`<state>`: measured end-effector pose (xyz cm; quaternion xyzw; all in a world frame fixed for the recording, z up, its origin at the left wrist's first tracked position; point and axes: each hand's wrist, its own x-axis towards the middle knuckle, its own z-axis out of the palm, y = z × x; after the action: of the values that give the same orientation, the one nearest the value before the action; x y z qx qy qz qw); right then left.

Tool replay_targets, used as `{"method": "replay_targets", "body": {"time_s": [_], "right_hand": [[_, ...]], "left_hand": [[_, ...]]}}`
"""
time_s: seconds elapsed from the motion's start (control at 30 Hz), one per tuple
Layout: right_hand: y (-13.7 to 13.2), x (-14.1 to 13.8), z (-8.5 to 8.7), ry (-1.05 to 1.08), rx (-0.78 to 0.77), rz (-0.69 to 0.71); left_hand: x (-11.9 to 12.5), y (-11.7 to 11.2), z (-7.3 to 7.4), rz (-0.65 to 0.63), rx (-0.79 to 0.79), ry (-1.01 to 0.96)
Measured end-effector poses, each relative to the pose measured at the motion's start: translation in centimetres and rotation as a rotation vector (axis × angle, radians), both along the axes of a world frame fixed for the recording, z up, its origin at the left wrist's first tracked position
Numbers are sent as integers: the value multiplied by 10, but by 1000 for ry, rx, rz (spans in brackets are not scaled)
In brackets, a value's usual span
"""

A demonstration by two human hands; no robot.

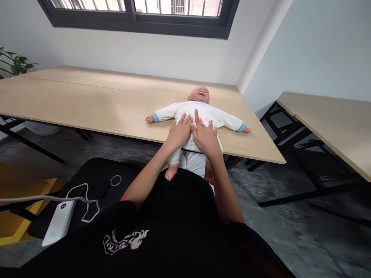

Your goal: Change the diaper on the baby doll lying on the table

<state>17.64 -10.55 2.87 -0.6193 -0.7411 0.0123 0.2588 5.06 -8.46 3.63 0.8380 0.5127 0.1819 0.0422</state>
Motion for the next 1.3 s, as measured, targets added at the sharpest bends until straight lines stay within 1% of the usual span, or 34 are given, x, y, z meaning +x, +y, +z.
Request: {"method": "replay_targets", "body": {"time_s": [0.13,0.2,0.23,0.3,0.37,0.4,0.47,0.53,0.6,0.67,0.73,0.8,0.9,0.97,1.07,1.13,1.2,1.3], "right_hand": [[1,1,-3,-2,12,-5],[0,2,-7,14,44,13],[-1,4,-9,32,63,28],[-1,9,-14,106,95,40],[-1,18,-16,240,119,20],[-1,23,-16,325,129,4],[0,34,-17,487,144,-24],[1,45,-18,603,144,-43],[0,55,-23,672,121,-58],[-3,61,-30,720,83,-46],[-10,62,-36,747,92,-36],[-22,60,-39,725,179,-38],[-42,52,-39,596,321,-53],[-53,46,-39,513,353,-66],[-63,39,-40,444,349,-85],[-65,37,-41,416,342,-95],[-66,36,-43,391,335,-100],[-66,37,-45,358,335,-99]], "left_hand": [[3,1,-6,2,0,-43],[2,4,-11,-14,3,-116],[0,7,-14,-33,11,-178],[-5,11,-20,-119,27,-358],[-14,14,-27,-217,31,-596],[-19,16,-31,-241,28,-714],[-28,18,-38,-211,22,-903],[-35,21,-47,-125,5,-1032],[-39,24,-53,-48,-36,-1147],[-41,23,-55,13,-63,-1236],[-42,15,-54,65,-24,-1227],[-42,-1,-50,88,64,-1107],[-41,-29,-47,61,153,-886],[-38,-41,-48,35,167,-771],[-31,-48,-53,4,172,-651],[-26,-47,-55,8,179,-629],[-23,-45,-56,22,179,-650],[-25,-45,-52,32,151,-731]]}}
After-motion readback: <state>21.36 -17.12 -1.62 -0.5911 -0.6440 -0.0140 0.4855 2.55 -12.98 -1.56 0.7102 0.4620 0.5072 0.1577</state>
